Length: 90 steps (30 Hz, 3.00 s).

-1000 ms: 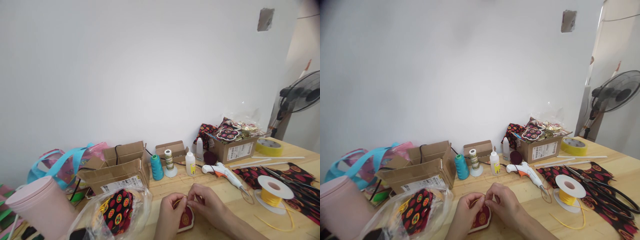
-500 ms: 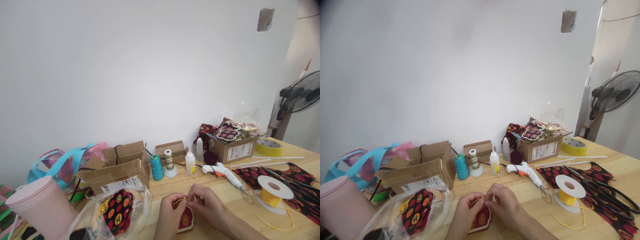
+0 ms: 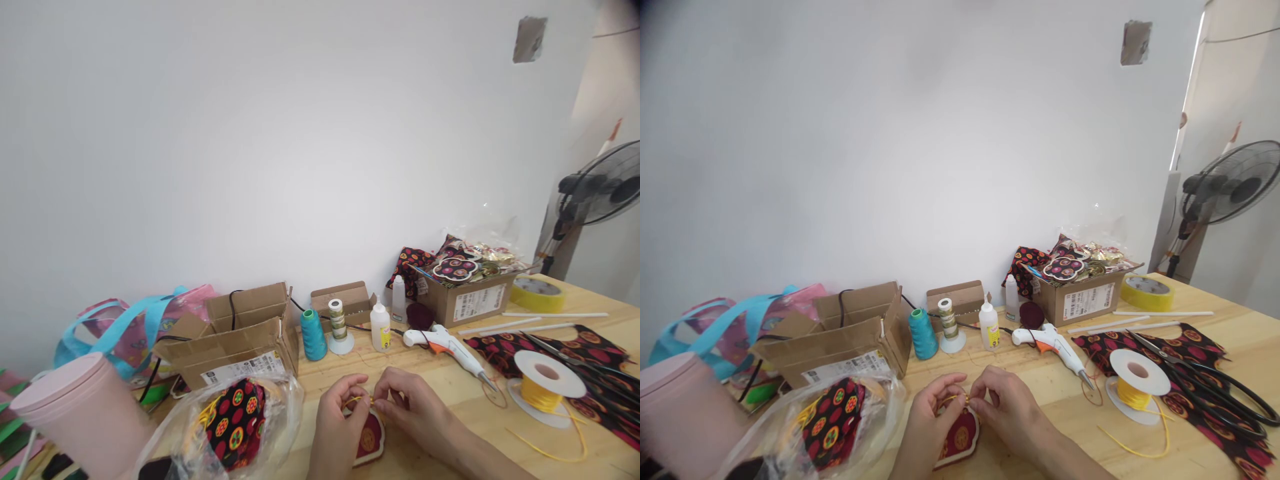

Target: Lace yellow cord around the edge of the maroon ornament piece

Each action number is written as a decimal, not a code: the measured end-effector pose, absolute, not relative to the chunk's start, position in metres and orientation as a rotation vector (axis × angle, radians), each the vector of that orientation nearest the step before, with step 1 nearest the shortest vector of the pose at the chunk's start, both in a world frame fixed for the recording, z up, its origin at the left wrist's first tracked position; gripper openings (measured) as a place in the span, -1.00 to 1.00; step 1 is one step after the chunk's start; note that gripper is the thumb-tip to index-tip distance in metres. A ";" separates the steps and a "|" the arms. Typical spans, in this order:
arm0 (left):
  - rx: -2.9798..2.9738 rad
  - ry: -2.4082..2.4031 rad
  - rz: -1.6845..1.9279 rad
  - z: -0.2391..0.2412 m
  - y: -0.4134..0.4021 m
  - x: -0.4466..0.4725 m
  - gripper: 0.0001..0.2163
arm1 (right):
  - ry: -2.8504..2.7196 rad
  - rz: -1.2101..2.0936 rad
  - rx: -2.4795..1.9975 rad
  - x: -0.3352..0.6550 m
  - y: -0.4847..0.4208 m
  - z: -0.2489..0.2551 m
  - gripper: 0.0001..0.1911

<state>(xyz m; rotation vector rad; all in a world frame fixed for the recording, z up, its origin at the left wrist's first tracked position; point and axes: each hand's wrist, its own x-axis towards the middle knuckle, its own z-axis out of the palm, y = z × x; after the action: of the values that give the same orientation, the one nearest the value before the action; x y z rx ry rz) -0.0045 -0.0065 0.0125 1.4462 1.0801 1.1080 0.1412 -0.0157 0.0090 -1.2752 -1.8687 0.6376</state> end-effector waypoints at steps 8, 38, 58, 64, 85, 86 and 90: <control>1.499 1.108 1.070 0.010 -0.003 -0.004 -0.76 | -1.863 0.598 -1.274 0.142 -0.015 0.011 -0.82; 1.534 1.103 1.006 0.013 -0.009 0.000 -0.79 | -1.812 0.566 -1.350 0.140 -0.014 0.003 -0.88; 1.546 1.107 1.015 0.014 -0.009 -0.001 -0.77 | -1.805 0.641 -1.318 0.139 -0.018 0.011 -0.89; 1.534 1.101 1.010 0.013 -0.009 -0.002 -0.76 | -1.803 0.658 -1.358 0.138 -0.018 0.012 -0.95; 1.545 1.109 1.017 0.016 -0.011 -0.002 -0.77 | -1.636 0.989 -0.981 0.143 -0.023 0.022 -0.90; 1.541 1.115 1.019 0.015 -0.011 -0.002 -0.77 | -1.591 1.064 -0.942 0.145 -0.023 0.022 -0.90; 1.541 1.135 1.018 0.014 -0.010 -0.001 -0.78 | -1.401 1.288 -0.814 0.152 -0.022 0.025 -0.91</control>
<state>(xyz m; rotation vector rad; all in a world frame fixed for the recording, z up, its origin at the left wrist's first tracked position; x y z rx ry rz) -0.0012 -0.0102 0.0141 1.5407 1.1354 1.0179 0.1525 -0.0219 0.0250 -0.8141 -1.4011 1.2880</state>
